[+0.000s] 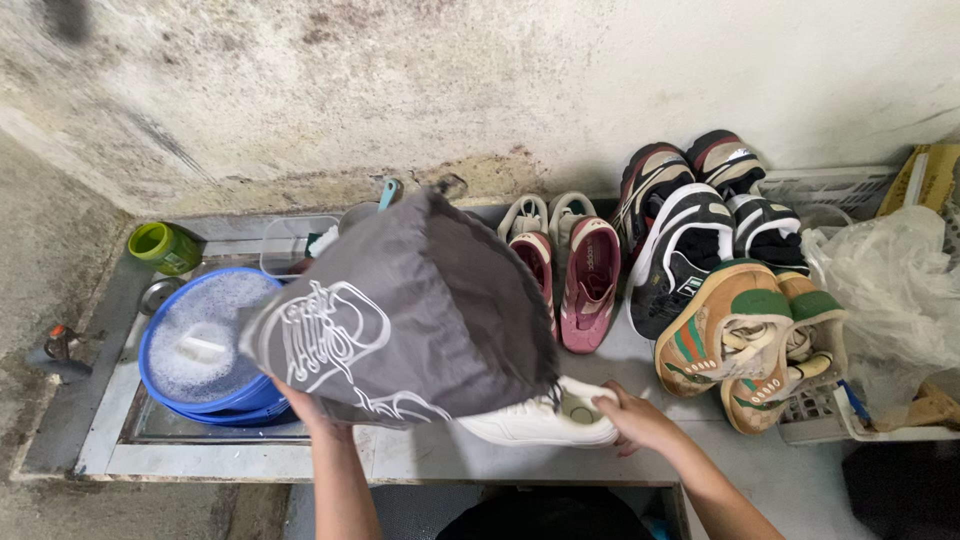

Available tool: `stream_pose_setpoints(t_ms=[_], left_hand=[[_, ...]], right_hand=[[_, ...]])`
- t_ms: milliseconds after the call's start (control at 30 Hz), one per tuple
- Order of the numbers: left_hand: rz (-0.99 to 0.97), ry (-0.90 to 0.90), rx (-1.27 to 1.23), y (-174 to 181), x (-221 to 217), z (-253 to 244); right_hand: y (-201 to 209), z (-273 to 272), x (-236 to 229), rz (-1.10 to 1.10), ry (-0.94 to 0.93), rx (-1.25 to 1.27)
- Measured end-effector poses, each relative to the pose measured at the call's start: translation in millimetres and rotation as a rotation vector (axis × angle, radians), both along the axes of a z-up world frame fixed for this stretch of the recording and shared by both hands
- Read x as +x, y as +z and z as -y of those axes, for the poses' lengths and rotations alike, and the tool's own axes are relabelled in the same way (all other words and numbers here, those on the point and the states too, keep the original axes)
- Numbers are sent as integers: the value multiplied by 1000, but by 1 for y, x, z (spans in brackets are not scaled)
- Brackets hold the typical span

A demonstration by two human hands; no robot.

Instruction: The person organizes shoes on a low workspace by hand, arranging them in a row, tying laces on a sneaker, and handling a gray pouch.

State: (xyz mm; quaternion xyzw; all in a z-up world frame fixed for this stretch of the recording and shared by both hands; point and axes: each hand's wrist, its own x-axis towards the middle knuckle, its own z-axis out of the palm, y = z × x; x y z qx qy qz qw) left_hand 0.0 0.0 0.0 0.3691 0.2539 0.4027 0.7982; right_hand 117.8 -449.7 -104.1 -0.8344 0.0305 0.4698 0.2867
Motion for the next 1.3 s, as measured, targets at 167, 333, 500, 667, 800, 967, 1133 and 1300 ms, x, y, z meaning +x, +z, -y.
stream_pose_setpoints(t_ms=[167, 333, 500, 667, 800, 967, 1133, 1300], left_hand=[[-18, -474, -220, -74, 15, -1], [-72, -831, -416, -113, 17, 22], [-65, -722, -349, -103, 35, 31], [-66, -374, -129, -69, 51, 39], [-22, -420, -9, -45, 61, 50], [-209, -426, 410, -38, 62, 52], [-553, -89, 756, -37, 64, -14], [-471, 278, 623, -25, 22, -118]], right_hand=[[0, 0, 4, 508, 303, -152], [130, 5, 2, 895, 23, 206], [232, 9, -48, 1253, -71, 1077], [197, -11, -32, 977, 237, 732], [146, -1, -16, 623, 261, 718], [109, 22, -21, 477, 253, 743], [121, 26, 16, 721, 47, 737], [156, 70, 23, 847, -152, 926]])
